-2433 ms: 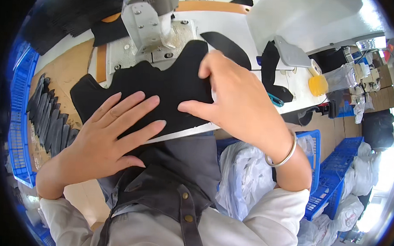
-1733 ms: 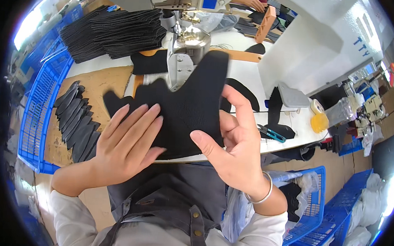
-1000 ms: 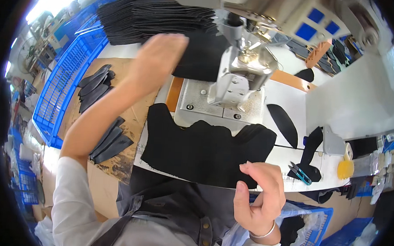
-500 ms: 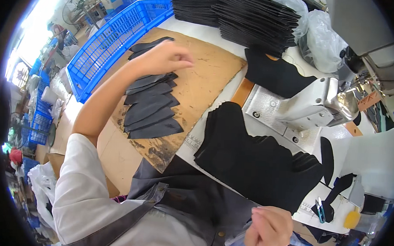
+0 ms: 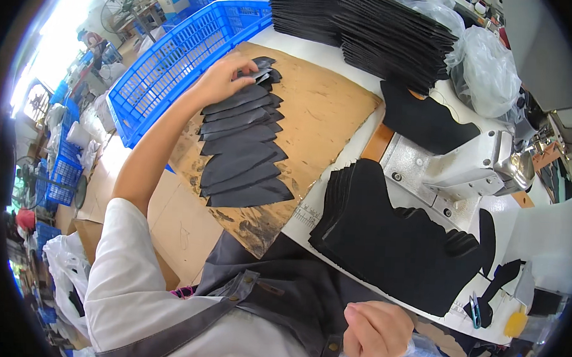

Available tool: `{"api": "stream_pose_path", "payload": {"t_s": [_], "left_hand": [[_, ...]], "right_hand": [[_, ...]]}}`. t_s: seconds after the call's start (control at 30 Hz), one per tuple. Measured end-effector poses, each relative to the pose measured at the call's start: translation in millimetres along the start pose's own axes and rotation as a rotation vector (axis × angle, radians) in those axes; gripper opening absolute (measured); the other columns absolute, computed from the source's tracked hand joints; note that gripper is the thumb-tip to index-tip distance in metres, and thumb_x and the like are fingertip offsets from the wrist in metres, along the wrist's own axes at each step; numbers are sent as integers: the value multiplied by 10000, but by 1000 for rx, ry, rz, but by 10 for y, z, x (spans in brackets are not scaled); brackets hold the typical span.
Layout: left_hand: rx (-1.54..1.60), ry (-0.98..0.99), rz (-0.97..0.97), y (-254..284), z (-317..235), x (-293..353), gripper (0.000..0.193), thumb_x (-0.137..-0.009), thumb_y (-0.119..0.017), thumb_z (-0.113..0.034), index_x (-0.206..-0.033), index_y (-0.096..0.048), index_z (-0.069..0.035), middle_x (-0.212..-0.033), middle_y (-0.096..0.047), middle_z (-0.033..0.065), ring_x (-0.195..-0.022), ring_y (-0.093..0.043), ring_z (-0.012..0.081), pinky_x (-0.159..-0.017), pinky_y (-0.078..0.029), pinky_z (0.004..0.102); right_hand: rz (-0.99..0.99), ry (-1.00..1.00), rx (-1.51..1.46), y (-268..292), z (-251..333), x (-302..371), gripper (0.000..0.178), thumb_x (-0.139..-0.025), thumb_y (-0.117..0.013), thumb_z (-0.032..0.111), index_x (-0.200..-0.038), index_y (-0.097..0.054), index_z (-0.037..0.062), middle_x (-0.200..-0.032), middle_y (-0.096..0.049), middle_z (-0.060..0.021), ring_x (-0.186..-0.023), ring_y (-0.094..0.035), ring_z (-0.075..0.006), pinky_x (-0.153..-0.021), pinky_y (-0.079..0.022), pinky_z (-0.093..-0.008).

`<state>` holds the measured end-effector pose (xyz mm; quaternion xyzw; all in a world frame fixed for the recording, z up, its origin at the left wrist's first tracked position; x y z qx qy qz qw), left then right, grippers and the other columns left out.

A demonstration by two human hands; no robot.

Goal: Aligning and stacking black fabric shoe components at a workstation.

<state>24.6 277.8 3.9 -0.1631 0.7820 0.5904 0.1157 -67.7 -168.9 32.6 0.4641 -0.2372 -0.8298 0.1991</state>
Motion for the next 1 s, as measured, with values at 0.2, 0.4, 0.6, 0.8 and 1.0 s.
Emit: {"api": "stream_pose_path", "payload": {"t_s": [0.2, 0.4, 0.6, 0.8, 1.0], "left_hand": [[128, 68, 71, -161, 129, -262, 353, -768, -741, -352, -876, -631, -34, -878, -631, 102, -858, -609, 251, -745, -478, 357], [105, 157, 65, -300, 262, -307, 412, -763, -760, -387, -902, -612, -29, -851, -602, 70, -768, -569, 170, -699, -463, 317], [119, -18, 121, -339, 302, -399, 340, -809, -712, -229, -1113, -641, -94, -957, -609, 58, -794, -566, 170, -713, -465, 307], [-27, -177, 83, -275, 328, -335, 283, -803, -710, -220, -1045, -635, -95, -981, -587, 71, -792, -546, 202, -721, -464, 329], [-21, 191, 242, -257, 415, -305, 279, -773, -721, -256, -970, -642, -75, -998, -618, 105, -1004, -591, 257, -847, -463, 351]], "right_hand": [[83, -6, -78, 59, 67, -105, 143, -820, -561, -13, -922, -659, -31, -820, -656, -167, -705, -644, -330, -631, -532, -382], [63, -23, -79, 57, 50, -95, 150, -787, -556, -53, -888, -664, -31, -788, -652, -163, -682, -643, -323, -613, -531, -368], [48, -57, -71, 95, 15, -64, 146, -779, -563, -53, -881, -665, -37, -781, -655, -170, -676, -644, -326, -611, -530, -372], [57, -62, -100, 95, 17, -50, 147, -785, -560, -39, -886, -666, -38, -780, -657, -169, -677, -646, -328, -610, -529, -373], [55, -71, -72, 111, 6, -11, 139, -793, -565, -26, -885, -669, -35, -789, -660, -170, -680, -646, -330, -618, -531, -376]]}}
Point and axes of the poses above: each hand's wrist, its own x-axis away from the middle knuckle, its own y-axis out of the back of the hand, z = x × y, the point moved 6 cm from there along -x, towards the middle knuckle
